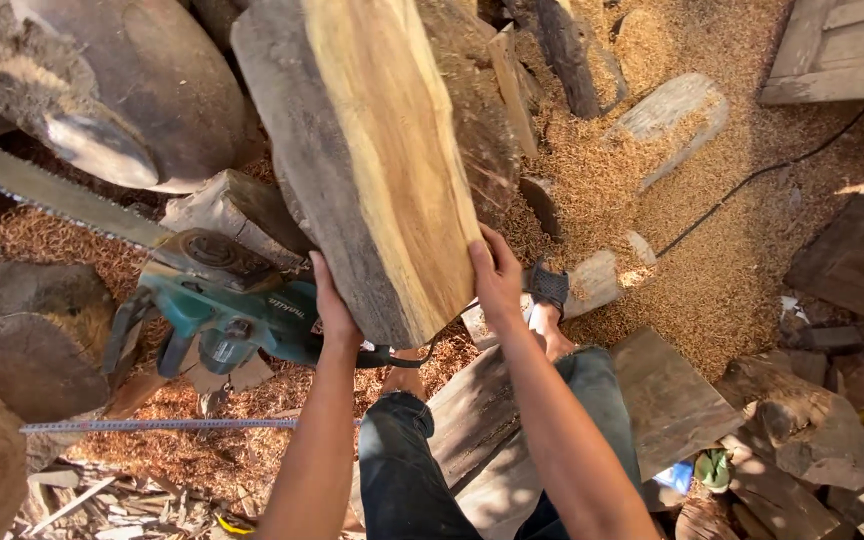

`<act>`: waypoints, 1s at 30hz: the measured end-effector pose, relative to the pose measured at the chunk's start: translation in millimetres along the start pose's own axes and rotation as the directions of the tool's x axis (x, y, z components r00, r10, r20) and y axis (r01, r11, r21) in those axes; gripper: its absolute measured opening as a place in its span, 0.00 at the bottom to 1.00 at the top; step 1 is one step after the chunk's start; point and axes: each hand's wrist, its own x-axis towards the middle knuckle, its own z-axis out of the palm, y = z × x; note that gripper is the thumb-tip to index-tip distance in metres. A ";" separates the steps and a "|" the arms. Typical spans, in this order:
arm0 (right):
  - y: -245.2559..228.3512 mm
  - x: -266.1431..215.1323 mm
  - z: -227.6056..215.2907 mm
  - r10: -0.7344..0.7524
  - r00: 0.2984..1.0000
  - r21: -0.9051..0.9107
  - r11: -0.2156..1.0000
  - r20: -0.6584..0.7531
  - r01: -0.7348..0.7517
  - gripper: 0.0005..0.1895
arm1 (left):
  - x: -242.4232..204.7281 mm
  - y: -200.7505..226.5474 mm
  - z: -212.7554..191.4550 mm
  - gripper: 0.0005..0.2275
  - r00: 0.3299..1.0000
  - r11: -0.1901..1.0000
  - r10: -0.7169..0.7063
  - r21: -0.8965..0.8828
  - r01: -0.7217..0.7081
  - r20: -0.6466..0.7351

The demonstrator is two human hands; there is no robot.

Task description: Sawing a large log into smaller pieces using an electric chainsaw.

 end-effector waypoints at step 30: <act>394.7 -308.1 -423.1 0.708 0.603 -0.125 0.605 -0.367 -0.786 0.34 | -63.6 -80.2 -305.7 0.39 0.850 -0.113 0.479 0.945 0.306 -0.218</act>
